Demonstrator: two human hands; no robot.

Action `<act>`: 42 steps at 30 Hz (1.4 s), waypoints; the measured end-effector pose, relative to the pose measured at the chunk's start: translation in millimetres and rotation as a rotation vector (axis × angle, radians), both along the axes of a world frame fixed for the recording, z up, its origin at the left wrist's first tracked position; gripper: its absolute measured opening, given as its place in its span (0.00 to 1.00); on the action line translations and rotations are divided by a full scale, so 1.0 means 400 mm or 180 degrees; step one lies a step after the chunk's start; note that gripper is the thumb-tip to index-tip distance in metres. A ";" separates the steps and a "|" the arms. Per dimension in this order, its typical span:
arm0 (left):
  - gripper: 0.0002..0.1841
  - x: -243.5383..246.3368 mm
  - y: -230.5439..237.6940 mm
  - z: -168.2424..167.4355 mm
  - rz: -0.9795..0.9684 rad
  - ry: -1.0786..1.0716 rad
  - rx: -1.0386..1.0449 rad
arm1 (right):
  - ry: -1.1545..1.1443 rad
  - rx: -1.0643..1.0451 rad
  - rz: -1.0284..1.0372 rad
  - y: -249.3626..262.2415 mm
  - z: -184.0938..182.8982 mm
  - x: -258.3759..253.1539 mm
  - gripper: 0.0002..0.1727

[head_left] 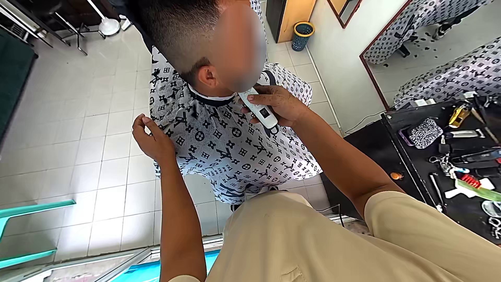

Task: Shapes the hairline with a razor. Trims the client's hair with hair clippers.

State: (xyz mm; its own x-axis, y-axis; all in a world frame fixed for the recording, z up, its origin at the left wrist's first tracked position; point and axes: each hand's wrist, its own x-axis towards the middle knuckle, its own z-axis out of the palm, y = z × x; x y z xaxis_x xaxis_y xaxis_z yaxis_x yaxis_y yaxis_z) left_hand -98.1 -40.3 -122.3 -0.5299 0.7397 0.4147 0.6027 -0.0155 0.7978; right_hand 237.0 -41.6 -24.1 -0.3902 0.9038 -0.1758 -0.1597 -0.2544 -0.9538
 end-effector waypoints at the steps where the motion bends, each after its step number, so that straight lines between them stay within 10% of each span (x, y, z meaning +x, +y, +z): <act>1: 0.28 -0.002 0.001 -0.002 -0.0005 0.0005 0.0008 | 0.0042 -0.0023 0.0007 -0.001 0.003 -0.002 0.18; 42: 0.28 -0.001 -0.009 0.006 -0.0038 -0.0047 0.0001 | 0.0311 0.0256 -0.0079 -0.013 0.128 -0.053 0.15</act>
